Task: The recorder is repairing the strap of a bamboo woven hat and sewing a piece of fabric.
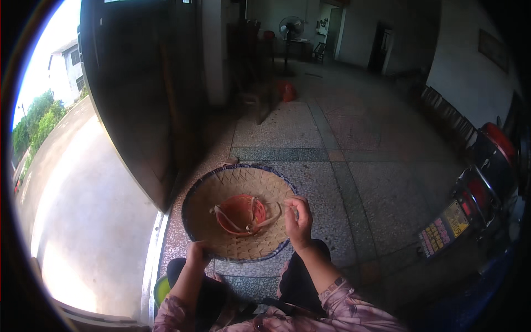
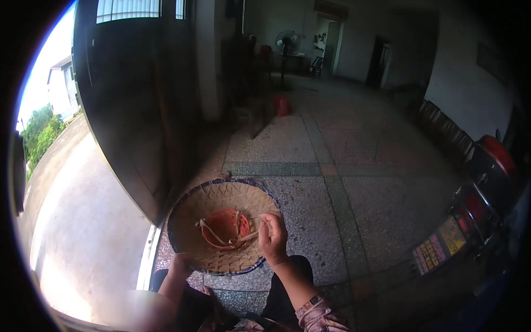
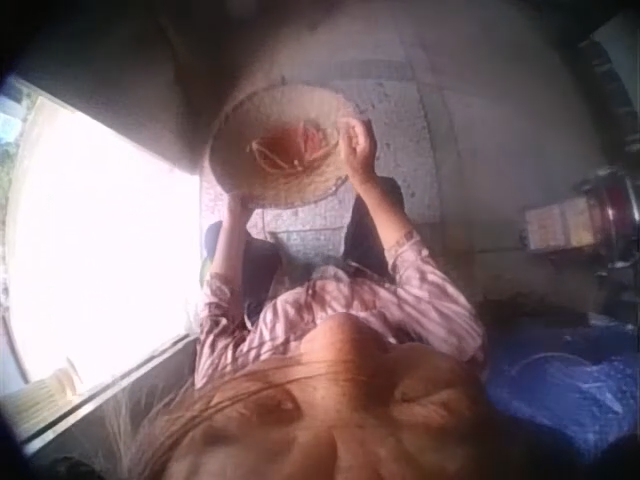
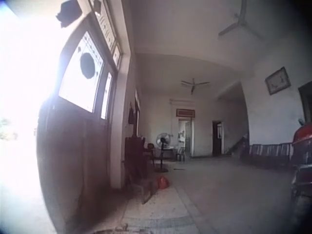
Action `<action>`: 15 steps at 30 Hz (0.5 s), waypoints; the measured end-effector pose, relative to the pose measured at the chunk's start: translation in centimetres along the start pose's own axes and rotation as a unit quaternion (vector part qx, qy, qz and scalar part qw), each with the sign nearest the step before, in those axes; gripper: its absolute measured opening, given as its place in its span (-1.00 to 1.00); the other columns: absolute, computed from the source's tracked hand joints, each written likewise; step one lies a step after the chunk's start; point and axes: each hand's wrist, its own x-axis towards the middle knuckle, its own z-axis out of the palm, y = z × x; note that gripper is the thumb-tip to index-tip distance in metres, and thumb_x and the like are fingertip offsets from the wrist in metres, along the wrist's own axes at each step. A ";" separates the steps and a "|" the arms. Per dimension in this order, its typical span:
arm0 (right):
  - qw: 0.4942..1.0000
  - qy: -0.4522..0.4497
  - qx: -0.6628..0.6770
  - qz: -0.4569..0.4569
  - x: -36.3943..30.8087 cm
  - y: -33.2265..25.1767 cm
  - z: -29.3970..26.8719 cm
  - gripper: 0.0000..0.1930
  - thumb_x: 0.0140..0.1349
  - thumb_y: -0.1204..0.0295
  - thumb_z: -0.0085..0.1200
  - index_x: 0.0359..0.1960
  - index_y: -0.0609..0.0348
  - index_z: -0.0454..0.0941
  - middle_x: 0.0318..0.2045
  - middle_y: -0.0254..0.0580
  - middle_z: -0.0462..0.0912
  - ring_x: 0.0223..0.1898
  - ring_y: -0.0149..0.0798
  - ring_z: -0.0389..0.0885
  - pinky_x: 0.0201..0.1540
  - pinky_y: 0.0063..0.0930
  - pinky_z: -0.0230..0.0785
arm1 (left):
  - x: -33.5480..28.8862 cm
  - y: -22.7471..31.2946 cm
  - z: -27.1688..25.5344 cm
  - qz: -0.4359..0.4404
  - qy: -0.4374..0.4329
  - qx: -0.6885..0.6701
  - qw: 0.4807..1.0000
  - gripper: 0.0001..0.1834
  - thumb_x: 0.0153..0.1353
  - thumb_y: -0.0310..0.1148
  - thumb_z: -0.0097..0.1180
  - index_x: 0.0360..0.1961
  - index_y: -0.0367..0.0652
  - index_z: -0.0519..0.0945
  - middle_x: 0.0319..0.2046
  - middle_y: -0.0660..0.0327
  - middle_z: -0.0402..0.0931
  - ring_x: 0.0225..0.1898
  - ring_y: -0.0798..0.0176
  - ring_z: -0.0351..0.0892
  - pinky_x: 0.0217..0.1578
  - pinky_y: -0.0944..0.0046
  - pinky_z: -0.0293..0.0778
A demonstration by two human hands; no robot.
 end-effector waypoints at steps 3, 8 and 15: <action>0.998 -0.054 0.009 0.036 -1.8 4.2 3.2 -0.82 0.06 0.69 -0.11 -0.31 0.25 0.46 -0.29 -0.08 0.52 -0.23 -0.09 0.52 -0.16 -0.39 0.39 | 2.4 0.4 2.1 0.366 -0.014 0.550 0.751 -0.88 -0.03 -0.65 -0.04 -0.51 -0.34 0.56 -0.50 0.11 0.51 -0.48 0.26 0.52 -0.45 0.34 0.46; 0.972 -0.188 0.006 0.140 -5.7 6.3 3.5 -0.81 -0.01 0.72 -0.10 -0.37 0.23 0.48 -0.36 -0.11 0.54 -0.32 -0.09 0.54 -0.22 -0.40 0.39 | 6.9 -2.3 3.1 0.229 0.081 0.150 0.958 -0.93 -0.21 -0.57 0.17 -0.59 -0.25 0.61 -0.55 -0.03 0.56 -0.41 -0.08 0.60 -0.39 0.20 0.50; 0.741 -0.577 0.122 0.320 -3.8 6.3 5.9 -0.91 0.00 0.58 -0.04 -0.44 0.15 0.48 -0.42 -0.12 0.58 -0.39 -0.05 0.58 -0.30 -0.16 0.41 | 7.3 -0.9 3.0 0.128 0.118 0.626 0.761 -0.93 -0.21 -0.56 0.18 -0.58 -0.24 0.62 -0.48 -0.01 0.57 -0.39 -0.02 0.59 -0.33 0.24 0.48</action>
